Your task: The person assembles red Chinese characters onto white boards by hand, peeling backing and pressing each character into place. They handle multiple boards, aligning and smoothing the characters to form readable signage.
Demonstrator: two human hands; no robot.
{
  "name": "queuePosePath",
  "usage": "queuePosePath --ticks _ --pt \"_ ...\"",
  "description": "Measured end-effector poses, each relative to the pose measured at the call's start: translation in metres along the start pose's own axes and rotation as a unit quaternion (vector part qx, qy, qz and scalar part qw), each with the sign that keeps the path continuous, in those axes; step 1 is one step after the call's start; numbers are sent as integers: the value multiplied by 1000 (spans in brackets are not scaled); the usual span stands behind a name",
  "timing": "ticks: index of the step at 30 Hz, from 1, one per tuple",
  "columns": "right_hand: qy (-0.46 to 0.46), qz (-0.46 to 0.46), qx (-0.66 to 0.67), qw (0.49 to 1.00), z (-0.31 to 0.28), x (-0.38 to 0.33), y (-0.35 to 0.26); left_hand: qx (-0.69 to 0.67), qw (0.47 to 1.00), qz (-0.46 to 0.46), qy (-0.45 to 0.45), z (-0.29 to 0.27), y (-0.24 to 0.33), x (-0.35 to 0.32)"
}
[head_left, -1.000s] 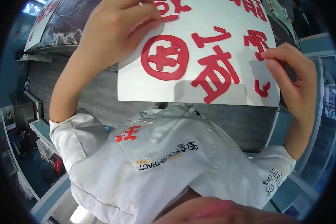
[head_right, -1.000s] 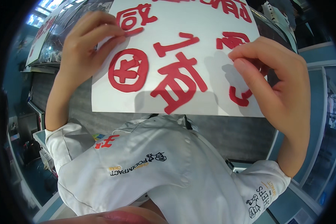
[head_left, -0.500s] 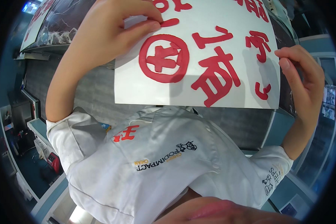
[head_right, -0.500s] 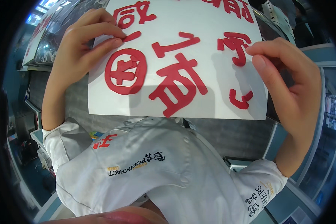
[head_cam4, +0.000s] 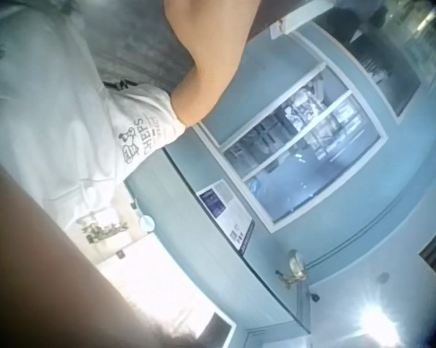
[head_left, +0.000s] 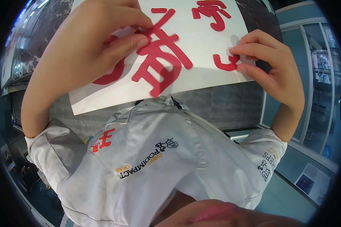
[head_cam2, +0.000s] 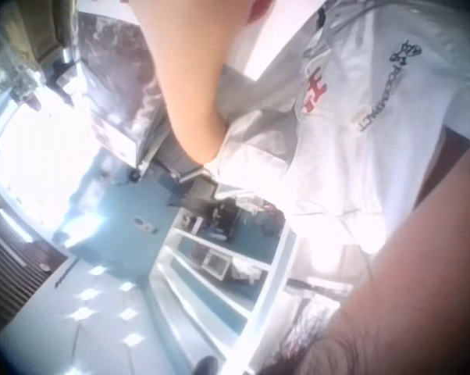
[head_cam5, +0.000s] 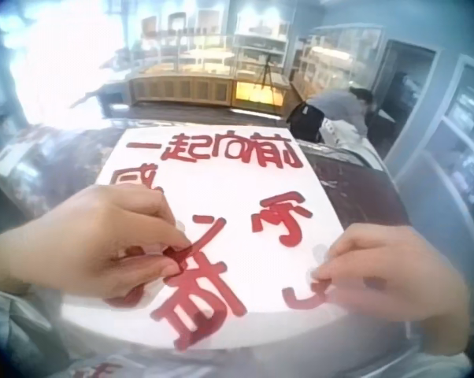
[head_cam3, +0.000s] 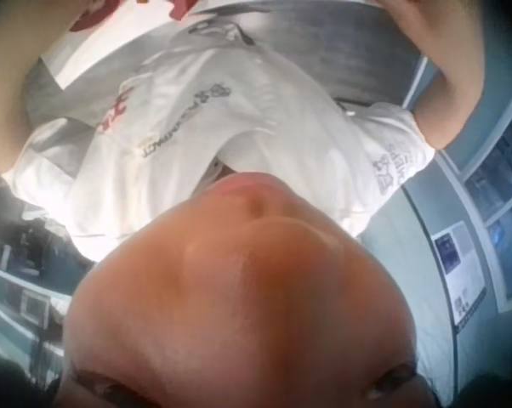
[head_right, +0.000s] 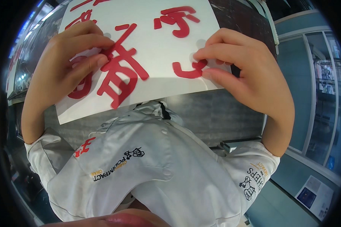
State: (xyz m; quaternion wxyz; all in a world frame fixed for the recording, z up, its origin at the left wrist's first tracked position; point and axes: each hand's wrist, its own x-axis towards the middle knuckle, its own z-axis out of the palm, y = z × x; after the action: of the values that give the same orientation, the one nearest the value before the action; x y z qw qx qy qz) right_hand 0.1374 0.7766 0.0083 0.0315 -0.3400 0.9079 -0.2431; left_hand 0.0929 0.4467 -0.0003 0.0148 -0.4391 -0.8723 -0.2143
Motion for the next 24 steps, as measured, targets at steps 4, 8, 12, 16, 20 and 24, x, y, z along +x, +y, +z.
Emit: queuePosePath --ticks 4,8,12,16,20,24 --pt "12 2 33 999 7 7 6 16 999 34 32 7 8 5" --pt "32 -2 63 998 8 16 10 -11 992 118 34 26 23 35" --pt "45 18 77 996 11 21 13 -39 991 129 5 41 35 56" --pt "51 7 75 996 13 24 18 -99 993 48 -43 35 39 60" --pt "59 -10 69 996 14 29 26 -135 988 30 -66 28 36 66" --pt "57 -22 45 997 2 19 21 -252 963 79 -60 -15 12 63"
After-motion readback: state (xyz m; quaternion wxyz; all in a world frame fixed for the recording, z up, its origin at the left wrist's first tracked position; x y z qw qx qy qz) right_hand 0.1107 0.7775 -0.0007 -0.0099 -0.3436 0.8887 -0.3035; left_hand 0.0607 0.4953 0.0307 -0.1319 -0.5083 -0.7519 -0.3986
